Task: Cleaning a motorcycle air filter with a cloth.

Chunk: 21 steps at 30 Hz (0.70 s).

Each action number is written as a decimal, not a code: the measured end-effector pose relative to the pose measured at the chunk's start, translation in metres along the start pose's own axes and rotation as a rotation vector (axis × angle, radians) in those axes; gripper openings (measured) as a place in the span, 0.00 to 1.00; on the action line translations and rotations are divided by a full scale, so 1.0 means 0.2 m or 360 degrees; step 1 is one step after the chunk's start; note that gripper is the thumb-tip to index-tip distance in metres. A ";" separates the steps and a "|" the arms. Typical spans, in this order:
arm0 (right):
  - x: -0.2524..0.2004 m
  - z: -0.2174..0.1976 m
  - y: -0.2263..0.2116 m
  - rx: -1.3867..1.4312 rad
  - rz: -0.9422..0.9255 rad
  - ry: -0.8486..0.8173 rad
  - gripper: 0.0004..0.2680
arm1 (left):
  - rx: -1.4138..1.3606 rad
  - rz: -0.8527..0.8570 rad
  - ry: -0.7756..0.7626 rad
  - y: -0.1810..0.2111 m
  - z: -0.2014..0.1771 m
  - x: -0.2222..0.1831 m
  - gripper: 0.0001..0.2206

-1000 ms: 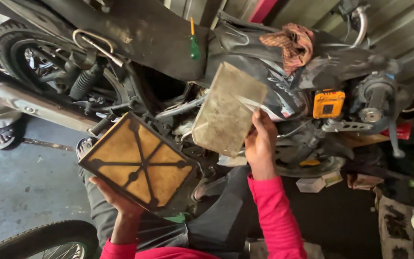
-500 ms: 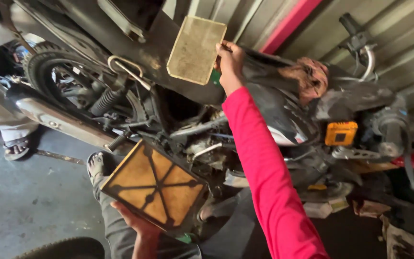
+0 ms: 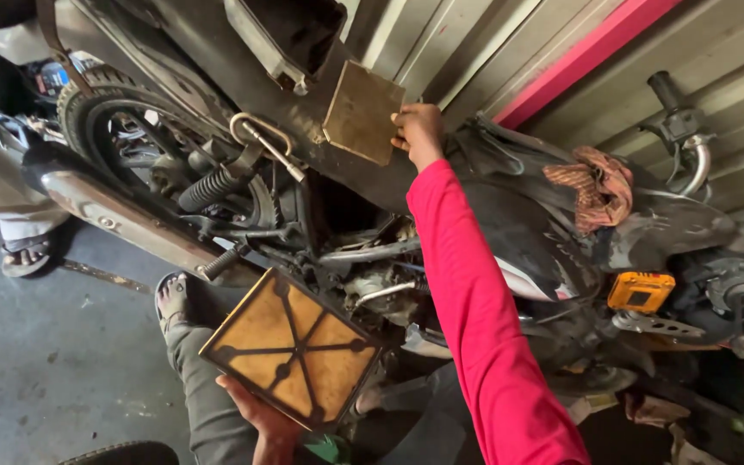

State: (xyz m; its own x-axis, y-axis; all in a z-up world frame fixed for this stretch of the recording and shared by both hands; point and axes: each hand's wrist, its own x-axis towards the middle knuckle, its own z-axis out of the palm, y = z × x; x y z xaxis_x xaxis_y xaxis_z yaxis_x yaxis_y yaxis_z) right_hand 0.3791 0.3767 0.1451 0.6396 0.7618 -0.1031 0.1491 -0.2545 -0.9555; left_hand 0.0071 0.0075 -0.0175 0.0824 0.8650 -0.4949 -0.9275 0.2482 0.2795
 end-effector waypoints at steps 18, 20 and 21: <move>-0.11 0.04 0.02 -0.1436 -0.0909 0.0142 0.13 | -0.0135 -0.0141 -0.0043 0.05 0.14 -0.08 0.44; -0.25 0.03 -0.10 -0.1434 -0.0834 0.0130 0.13 | -0.0128 -0.0118 -0.0054 0.05 0.16 -0.09 0.44; -0.32 0.02 -0.16 -0.1431 -0.0755 0.0126 0.13 | -0.0116 -0.0100 -0.0070 0.05 0.17 -0.09 0.44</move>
State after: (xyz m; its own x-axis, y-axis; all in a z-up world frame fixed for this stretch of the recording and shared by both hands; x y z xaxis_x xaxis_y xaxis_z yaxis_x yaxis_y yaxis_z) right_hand 0.3303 0.3396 0.1809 0.4105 0.8671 0.2822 0.8907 -0.3148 -0.3281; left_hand 0.0083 0.0090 0.0214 0.1557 0.8676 -0.4722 -0.9440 0.2715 0.1874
